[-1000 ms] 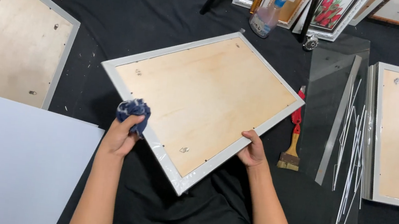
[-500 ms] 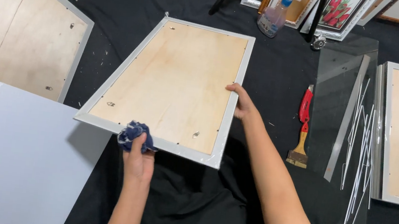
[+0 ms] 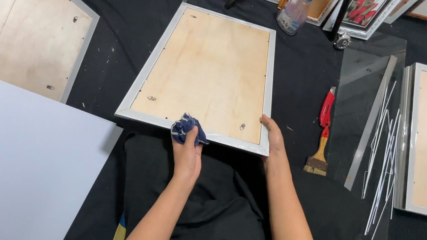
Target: Securing the backing of a picture frame by cleaning it with a brush and cloth, and trimming materials with a utility knife.
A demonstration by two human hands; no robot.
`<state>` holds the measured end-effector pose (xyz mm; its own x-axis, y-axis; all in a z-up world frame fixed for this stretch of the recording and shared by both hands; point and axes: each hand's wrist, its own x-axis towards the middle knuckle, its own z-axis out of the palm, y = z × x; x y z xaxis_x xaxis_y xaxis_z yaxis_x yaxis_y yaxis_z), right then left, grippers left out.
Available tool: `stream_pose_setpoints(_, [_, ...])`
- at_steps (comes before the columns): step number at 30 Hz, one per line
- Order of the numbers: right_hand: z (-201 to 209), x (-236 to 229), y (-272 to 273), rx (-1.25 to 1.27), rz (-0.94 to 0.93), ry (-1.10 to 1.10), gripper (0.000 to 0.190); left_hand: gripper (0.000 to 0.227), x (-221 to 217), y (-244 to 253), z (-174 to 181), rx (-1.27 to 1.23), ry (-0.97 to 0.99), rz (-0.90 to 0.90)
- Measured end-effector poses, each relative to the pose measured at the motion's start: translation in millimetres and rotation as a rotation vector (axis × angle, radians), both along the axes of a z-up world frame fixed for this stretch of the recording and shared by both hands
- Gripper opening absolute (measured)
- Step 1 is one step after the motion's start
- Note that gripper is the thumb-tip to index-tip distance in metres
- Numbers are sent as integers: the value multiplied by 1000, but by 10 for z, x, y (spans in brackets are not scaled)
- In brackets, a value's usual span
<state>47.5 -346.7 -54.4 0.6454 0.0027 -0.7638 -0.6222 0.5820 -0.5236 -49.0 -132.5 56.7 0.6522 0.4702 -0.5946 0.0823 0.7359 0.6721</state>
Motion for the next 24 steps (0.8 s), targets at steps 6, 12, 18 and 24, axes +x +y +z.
stream_pose_setpoints(6, [93, -202, -7, 92, -88, -49, 48, 63, -51, 118, -346, 63, 63, -328])
stream_pose_setpoints(12, [-289, -145, -259, 132, -180, -57, 47, 59, -480, -112, 132, 996, -60, -606])
stream_pose_setpoints(18, [-191, -225, 5, 129, -163, -50, 48, 98, 0, -392, -706, 2077, -330, -718])
stream_pose_setpoints(24, [-417, -142, -289, 112, -207, -39, 45, 50, 84, 234, -627, 2043, -554, -983])
